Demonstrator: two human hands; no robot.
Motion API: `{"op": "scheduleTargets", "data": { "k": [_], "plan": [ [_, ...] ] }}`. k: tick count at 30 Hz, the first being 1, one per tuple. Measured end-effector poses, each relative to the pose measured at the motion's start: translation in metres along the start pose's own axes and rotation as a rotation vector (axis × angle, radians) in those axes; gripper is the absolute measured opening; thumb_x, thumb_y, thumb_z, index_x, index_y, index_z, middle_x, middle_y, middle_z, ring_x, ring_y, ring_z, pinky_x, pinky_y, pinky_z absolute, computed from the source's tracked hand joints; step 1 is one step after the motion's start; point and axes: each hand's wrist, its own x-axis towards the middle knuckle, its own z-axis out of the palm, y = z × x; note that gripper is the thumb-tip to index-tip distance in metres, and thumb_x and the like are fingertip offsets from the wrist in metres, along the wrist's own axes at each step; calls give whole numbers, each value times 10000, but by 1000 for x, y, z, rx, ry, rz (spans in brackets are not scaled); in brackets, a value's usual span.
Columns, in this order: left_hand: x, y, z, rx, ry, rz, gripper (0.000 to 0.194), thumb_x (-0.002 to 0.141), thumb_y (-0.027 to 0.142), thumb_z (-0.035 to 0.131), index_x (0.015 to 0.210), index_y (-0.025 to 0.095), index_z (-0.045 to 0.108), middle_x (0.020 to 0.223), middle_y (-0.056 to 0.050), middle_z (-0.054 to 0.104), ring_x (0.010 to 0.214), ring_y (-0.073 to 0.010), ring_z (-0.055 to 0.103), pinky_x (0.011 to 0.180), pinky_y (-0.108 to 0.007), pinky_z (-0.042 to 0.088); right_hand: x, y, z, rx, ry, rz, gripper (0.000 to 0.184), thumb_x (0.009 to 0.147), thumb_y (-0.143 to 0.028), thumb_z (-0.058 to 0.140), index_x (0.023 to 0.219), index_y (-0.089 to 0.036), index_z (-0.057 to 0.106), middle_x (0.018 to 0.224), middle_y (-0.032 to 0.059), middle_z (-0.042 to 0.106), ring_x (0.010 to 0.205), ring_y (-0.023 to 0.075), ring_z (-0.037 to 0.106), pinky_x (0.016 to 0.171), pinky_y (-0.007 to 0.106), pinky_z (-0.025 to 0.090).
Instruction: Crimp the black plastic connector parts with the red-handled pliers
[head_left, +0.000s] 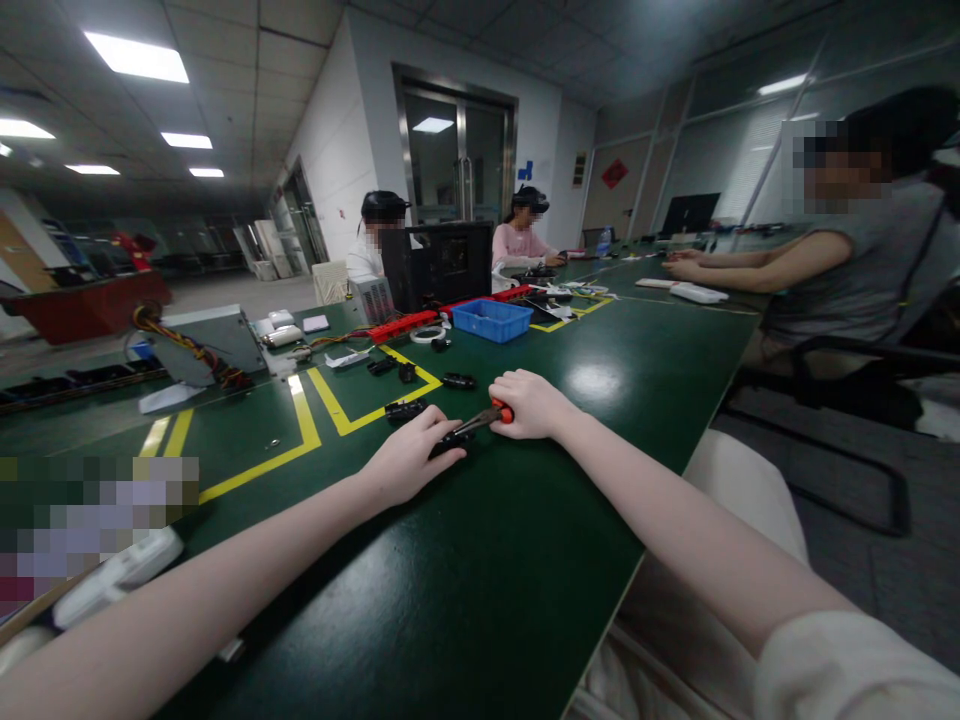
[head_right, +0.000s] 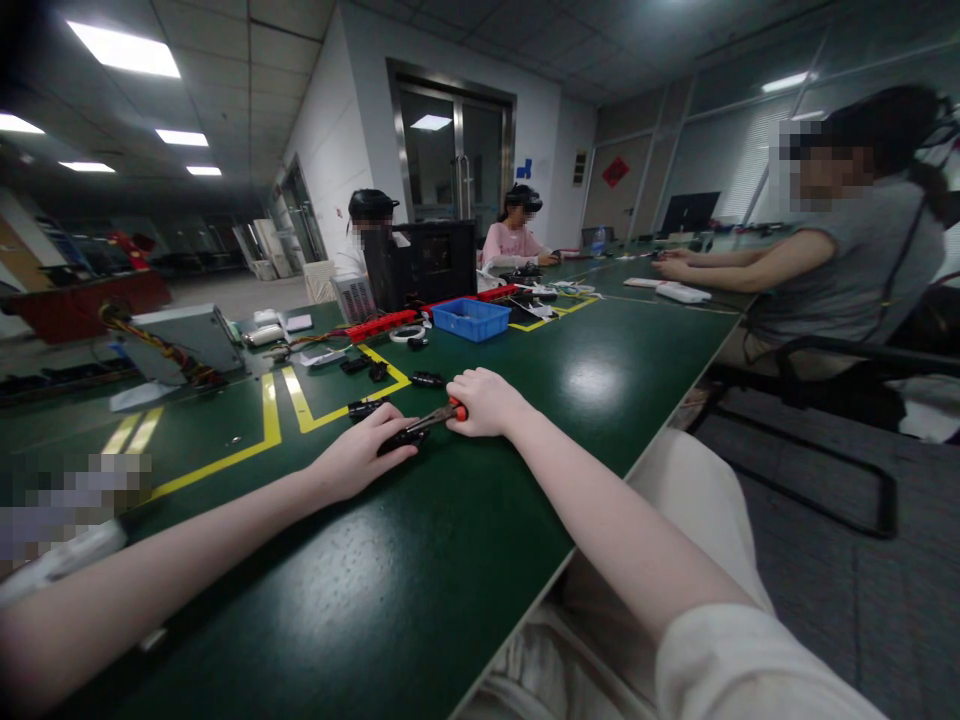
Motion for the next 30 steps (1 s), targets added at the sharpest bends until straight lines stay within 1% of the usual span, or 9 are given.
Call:
{"op": "scheduleTargets", "data": {
  "k": [4, 7, 10, 13, 17, 22, 30],
  "plan": [
    [1, -6, 2, -58, 16, -2, 326, 903, 347, 557, 1188, 190, 590, 1053, -70, 578, 946, -209, 589, 885, -367, 490, -1, 1, 0, -7, 1, 4, 201, 713, -373, 600, 722, -189, 519, 755, 52, 573, 739, 191, 483, 680, 299, 312],
    [3, -10, 3, -124, 69, -8, 303, 876, 329, 605, 1144, 188, 613, 1011, -62, 619, 925, -200, 606, 855, -349, 497, 0, 2, 0, -2, 10, 14, 191, 718, -367, 592, 718, -191, 517, 754, 54, 574, 736, 191, 480, 677, 299, 307],
    [4, -12, 3, -176, 128, -23, 260, 833, 325, 661, 1047, 179, 640, 964, -52, 655, 886, -194, 621, 806, -332, 503, 0, 2, -1, 3, 16, 21, 192, 718, -367, 593, 716, -192, 513, 762, 54, 575, 737, 190, 480, 678, 299, 306],
    [5, -12, 2, -197, 162, -47, 215, 804, 334, 692, 940, 171, 658, 911, -41, 670, 836, -184, 624, 757, -313, 498, 0, 1, -2, 0, 14, 22, 194, 717, -364, 597, 719, -191, 511, 768, 53, 577, 738, 188, 480, 683, 299, 309],
    [4, -11, 1, -198, 160, -48, 200, 805, 344, 694, 905, 173, 670, 890, -37, 674, 822, -177, 622, 744, -306, 491, -1, 0, -2, -1, 5, 25, 189, 718, -359, 598, 725, -189, 515, 770, 54, 578, 743, 190, 482, 684, 300, 305],
    [4, -11, 1, -183, 201, -5, 209, 799, 356, 701, 890, 169, 680, 908, -54, 655, 840, -185, 616, 772, -322, 501, -1, 0, -3, -4, 14, 24, 187, 720, -360, 596, 730, -188, 524, 775, 58, 579, 742, 191, 479, 679, 300, 297],
    [3, -13, 2, -189, 180, 22, 175, 801, 322, 704, 898, 178, 680, 909, -49, 640, 851, -182, 614, 795, -322, 504, 0, 0, -3, -27, 13, 20, 198, 717, -366, 603, 733, -189, 517, 781, 55, 583, 746, 190, 480, 683, 299, 305]
  ]
}}
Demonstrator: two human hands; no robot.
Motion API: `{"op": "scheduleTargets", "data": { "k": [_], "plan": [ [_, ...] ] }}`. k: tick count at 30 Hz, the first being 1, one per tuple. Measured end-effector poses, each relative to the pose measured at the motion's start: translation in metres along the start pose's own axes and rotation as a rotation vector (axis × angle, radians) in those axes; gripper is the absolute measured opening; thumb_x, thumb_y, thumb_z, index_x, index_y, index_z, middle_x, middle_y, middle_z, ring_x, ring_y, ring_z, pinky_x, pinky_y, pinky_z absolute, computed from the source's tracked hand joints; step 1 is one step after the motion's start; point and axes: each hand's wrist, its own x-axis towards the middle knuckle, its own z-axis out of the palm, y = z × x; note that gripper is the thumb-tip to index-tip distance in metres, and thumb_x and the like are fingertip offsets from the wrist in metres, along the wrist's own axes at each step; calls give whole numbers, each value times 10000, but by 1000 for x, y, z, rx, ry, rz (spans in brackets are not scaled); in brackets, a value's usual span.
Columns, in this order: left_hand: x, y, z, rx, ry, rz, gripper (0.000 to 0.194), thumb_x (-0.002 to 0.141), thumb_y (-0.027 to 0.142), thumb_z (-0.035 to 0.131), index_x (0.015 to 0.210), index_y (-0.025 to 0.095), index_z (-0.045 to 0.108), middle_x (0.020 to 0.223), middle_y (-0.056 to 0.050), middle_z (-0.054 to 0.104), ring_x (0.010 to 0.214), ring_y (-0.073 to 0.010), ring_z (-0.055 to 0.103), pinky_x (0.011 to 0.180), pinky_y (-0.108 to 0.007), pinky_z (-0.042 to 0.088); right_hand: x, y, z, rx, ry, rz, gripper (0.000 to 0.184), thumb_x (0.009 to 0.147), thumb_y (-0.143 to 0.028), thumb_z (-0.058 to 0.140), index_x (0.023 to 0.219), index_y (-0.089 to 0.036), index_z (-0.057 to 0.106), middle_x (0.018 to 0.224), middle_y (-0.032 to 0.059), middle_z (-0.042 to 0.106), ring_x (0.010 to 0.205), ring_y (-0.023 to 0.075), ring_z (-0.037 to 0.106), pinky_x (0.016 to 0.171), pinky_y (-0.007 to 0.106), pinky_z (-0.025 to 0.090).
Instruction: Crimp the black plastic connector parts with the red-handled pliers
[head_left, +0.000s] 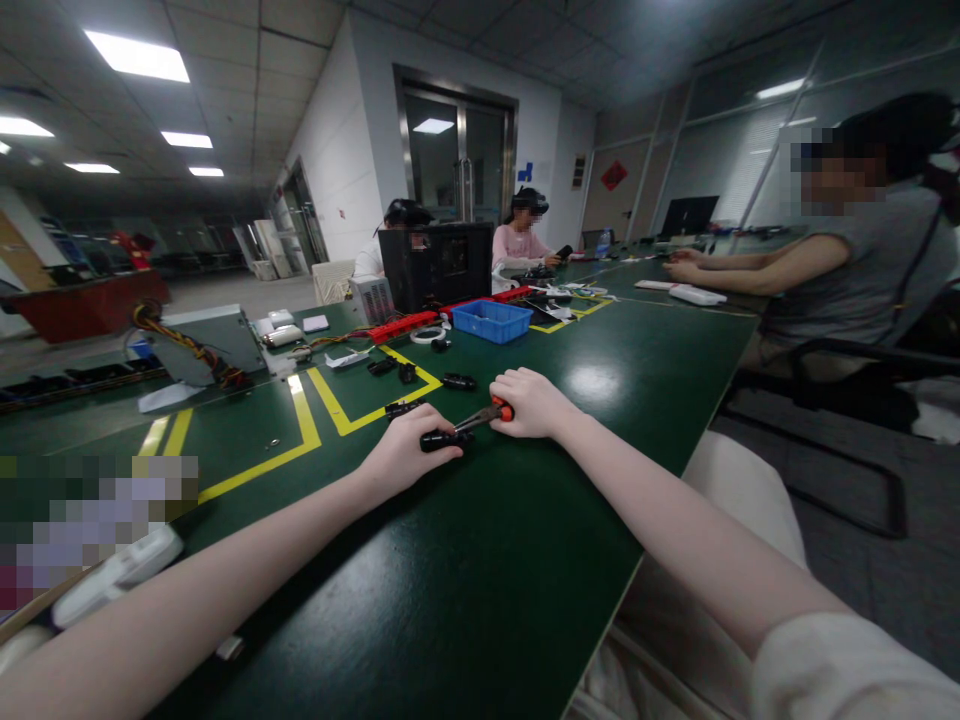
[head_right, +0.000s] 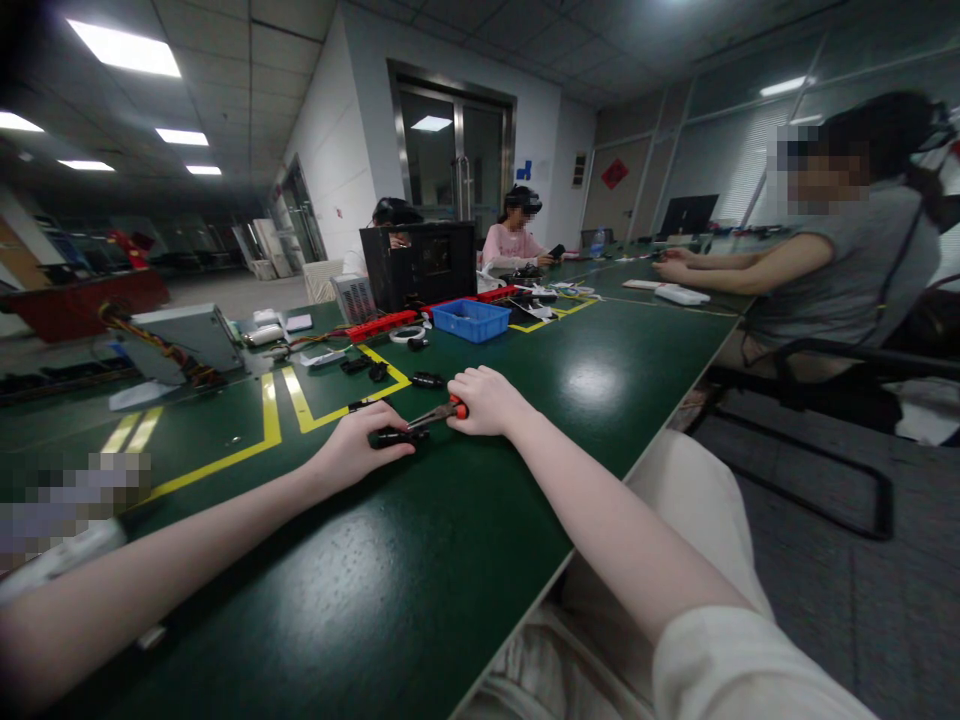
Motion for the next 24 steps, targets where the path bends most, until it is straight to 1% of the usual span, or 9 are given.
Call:
{"op": "scheduleTargets", "data": {
  "k": [13, 19, 24],
  "plan": [
    [0, 2, -1, -5, -37, 13, 173, 822, 298, 682, 937, 171, 665, 922, -46, 625, 857, -177, 602, 787, -314, 497, 0, 0, 0, 20, -30, 23, 197, 721, -364, 602, 719, -190, 507, 769, 51, 576, 740, 187, 483, 684, 299, 305],
    [1, 0, 0, 4, -68, 20, 167, 838, 277, 664, 972, 177, 665, 948, -48, 613, 885, -185, 596, 815, -327, 494, -1, 1, 1, 10, 8, 5, 202, 716, -369, 600, 730, -191, 508, 775, 52, 576, 750, 191, 481, 682, 300, 296],
    [1, -4, 2, -6, -80, 30, 204, 827, 250, 676, 1022, 189, 676, 974, -53, 613, 911, -186, 596, 844, -329, 490, 0, 2, 1, 4, 34, 5, 201, 714, -367, 598, 747, -189, 512, 787, 58, 579, 761, 196, 477, 689, 305, 293]
  ]
}}
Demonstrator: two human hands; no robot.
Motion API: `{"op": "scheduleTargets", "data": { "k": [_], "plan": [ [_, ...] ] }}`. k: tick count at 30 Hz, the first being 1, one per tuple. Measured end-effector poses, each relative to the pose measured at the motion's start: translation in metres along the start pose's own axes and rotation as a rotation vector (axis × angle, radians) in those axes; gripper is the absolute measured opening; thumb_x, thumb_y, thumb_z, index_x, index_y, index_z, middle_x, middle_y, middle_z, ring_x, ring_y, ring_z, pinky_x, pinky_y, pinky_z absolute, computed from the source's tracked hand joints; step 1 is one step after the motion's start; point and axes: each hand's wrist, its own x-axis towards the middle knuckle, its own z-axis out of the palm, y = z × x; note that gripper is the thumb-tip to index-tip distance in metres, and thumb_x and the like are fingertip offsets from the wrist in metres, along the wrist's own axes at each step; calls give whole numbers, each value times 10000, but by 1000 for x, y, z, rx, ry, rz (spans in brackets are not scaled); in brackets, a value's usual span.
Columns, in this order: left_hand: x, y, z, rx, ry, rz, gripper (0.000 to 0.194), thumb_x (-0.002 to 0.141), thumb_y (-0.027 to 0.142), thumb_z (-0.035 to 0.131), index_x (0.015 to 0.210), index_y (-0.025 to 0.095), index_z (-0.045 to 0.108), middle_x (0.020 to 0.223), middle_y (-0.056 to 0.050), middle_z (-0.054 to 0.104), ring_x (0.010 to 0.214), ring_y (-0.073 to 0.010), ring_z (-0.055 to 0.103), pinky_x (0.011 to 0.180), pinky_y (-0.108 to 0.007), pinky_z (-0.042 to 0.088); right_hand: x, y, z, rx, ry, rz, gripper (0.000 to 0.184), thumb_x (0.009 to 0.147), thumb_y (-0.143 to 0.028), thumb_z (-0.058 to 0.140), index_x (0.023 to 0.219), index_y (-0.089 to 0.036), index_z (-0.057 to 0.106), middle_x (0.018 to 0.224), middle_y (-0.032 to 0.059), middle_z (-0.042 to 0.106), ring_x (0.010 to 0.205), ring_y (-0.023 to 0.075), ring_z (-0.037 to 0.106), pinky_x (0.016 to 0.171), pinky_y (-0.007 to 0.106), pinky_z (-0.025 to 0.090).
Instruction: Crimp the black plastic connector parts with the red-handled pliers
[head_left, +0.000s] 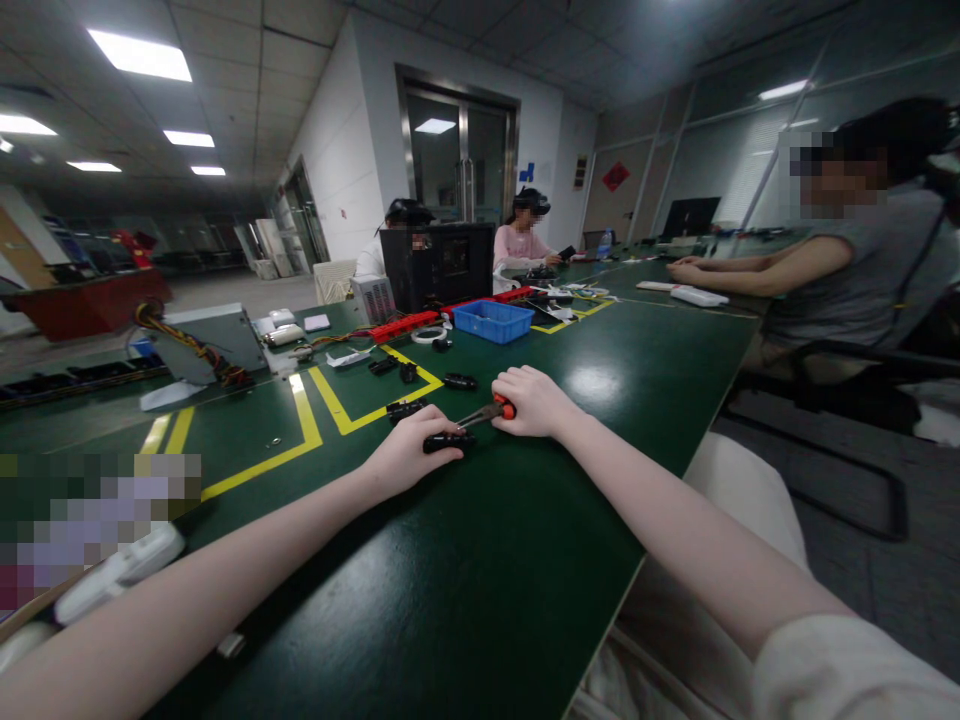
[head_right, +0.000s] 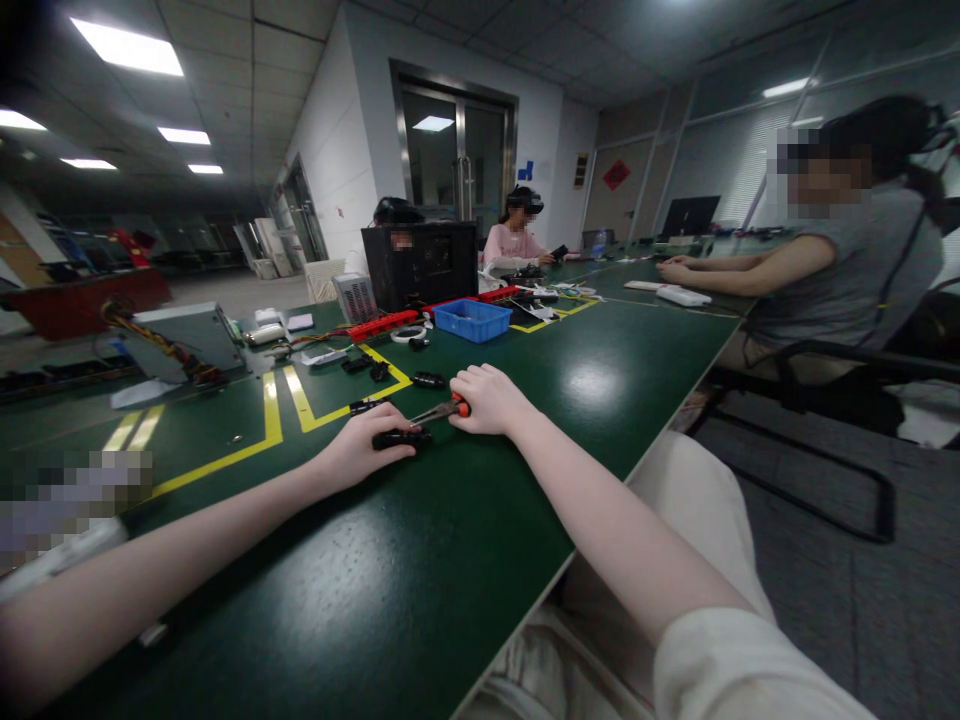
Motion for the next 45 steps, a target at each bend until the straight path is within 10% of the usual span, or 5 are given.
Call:
{"op": "scheduleTargets", "data": {
  "k": [45],
  "plan": [
    [0, -4, 0, -30, 24, -27, 187, 801, 250, 694, 972, 181, 667, 999, -66, 574, 949, -202, 578, 902, -376, 480, 1, -1, 3, 25, -88, -1, 201, 724, -377, 593, 737, -190, 521, 802, 57, 591, 777, 192, 502, 698, 299, 310]
  ]
}}
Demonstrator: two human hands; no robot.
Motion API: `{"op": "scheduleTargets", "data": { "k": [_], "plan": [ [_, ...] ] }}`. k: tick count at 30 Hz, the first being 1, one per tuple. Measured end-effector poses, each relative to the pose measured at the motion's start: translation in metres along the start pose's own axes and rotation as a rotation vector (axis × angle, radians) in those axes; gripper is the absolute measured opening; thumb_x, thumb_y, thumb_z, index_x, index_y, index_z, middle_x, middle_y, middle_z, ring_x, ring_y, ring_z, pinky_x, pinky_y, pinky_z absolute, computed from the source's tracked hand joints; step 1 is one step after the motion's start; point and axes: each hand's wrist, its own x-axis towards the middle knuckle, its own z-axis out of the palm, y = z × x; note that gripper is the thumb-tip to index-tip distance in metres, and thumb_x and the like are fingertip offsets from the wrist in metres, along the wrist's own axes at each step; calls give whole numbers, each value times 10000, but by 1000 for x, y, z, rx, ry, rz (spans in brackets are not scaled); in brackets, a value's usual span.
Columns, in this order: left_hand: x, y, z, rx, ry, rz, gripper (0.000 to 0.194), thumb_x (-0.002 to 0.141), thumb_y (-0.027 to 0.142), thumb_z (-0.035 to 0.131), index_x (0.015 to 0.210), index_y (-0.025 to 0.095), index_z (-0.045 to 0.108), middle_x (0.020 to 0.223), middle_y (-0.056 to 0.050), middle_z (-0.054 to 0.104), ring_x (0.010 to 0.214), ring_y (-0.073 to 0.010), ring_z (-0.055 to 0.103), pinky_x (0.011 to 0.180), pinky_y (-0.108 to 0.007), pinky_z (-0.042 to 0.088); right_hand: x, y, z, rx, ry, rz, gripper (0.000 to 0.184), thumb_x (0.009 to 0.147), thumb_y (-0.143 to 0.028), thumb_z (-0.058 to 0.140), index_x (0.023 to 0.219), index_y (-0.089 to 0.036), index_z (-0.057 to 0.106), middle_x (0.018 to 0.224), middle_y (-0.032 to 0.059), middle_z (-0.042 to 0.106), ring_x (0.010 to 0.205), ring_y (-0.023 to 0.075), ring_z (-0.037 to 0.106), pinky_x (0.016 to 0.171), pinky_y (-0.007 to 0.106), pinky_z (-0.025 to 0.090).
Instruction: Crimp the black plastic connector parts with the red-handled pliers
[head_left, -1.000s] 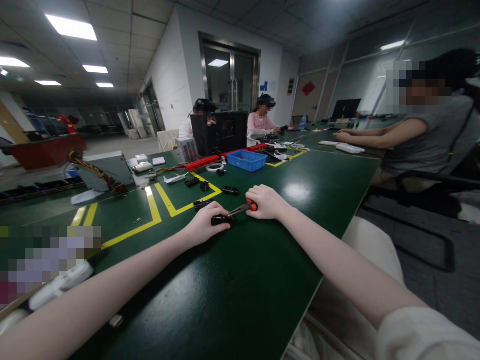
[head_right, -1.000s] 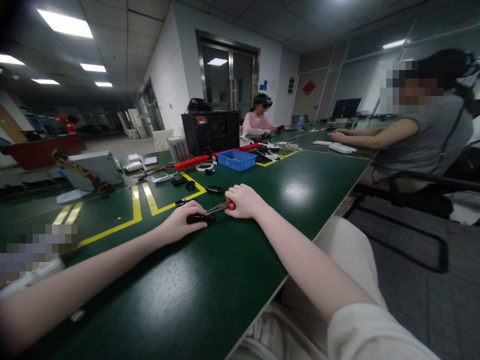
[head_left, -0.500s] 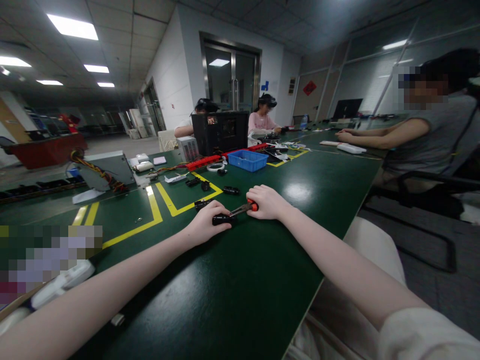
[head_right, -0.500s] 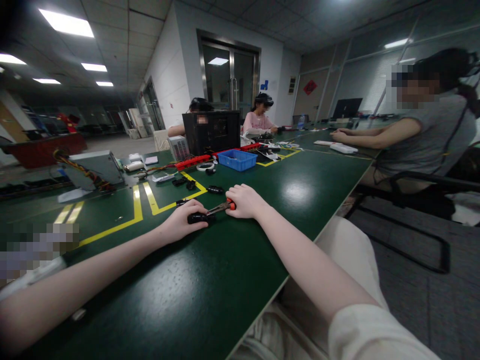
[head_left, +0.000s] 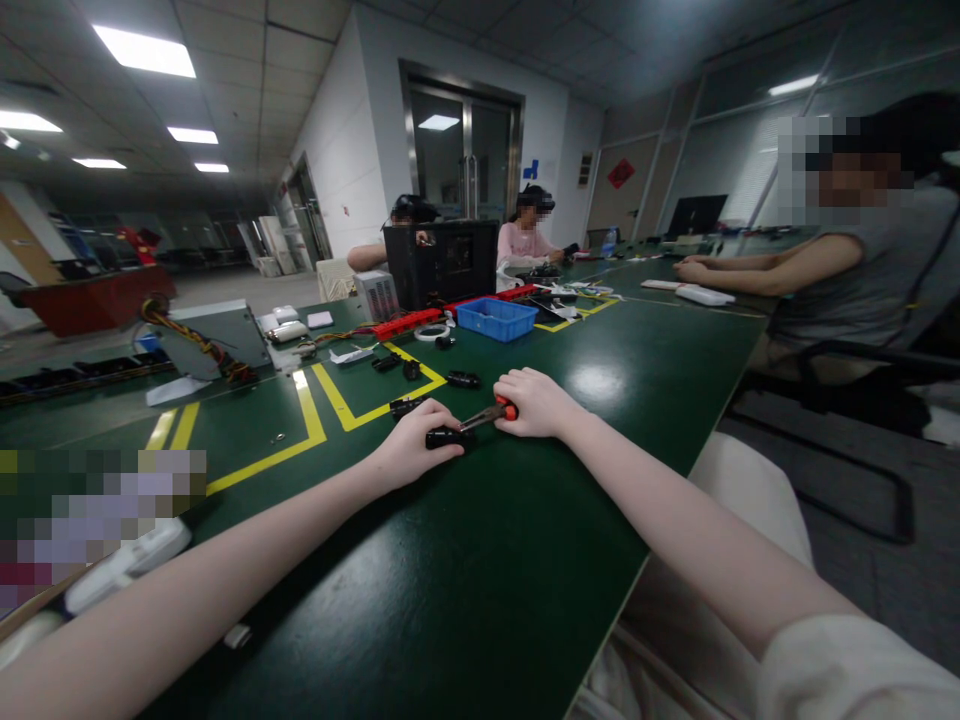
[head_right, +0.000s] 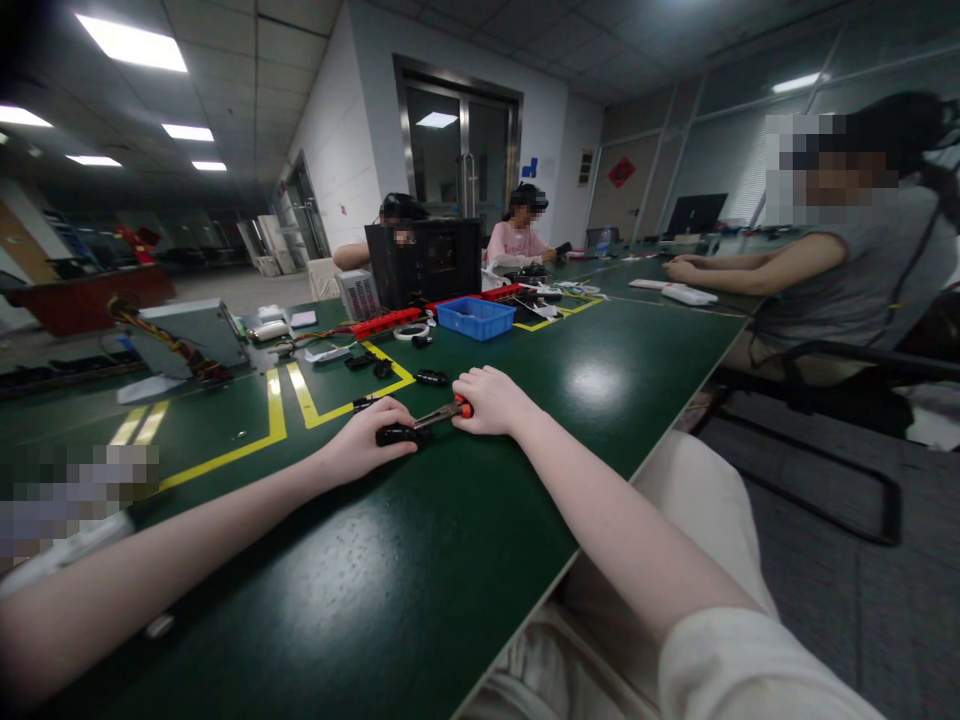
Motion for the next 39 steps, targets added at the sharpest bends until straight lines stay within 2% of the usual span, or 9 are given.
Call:
{"op": "scheduleTargets", "data": {
  "k": [12, 22, 31, 39],
  "plan": [
    [0, 1, -1, 16, -10, 13, 180, 807, 230, 687, 974, 169, 661, 996, -66, 572, 951, -198, 571, 893, -358, 476, 0, -2, 1, -3, -53, 27, 216, 724, -393, 599, 724, -190, 524, 773, 53, 593, 760, 194, 516, 693, 294, 319],
    [-1, 1, -1, -16, -14, 16, 184, 814, 231, 683, 991, 186, 666, 1017, -67, 579, 971, -200, 574, 925, -382, 472, -1, 1, -2, -7, 5, 51, 194, 726, -372, 591, 728, -192, 519, 778, 53, 589, 747, 191, 496, 689, 298, 313],
    [-1, -1, 0, -29, -3, 6, 172, 803, 234, 693, 965, 185, 666, 1018, -69, 587, 974, -205, 577, 931, -389, 472, 0, 0, 1, -2, 7, 13, 187, 729, -366, 583, 747, -191, 519, 804, 54, 584, 766, 189, 488, 694, 297, 303],
    [0, 0, 0, -30, -15, 35, 184, 809, 215, 679, 988, 179, 655, 1040, -78, 604, 998, -210, 579, 941, -391, 469, 1, -3, -1, -13, -61, -14, 199, 729, -378, 596, 732, -188, 538, 794, 59, 599, 769, 193, 516, 696, 300, 314]
  ]
}}
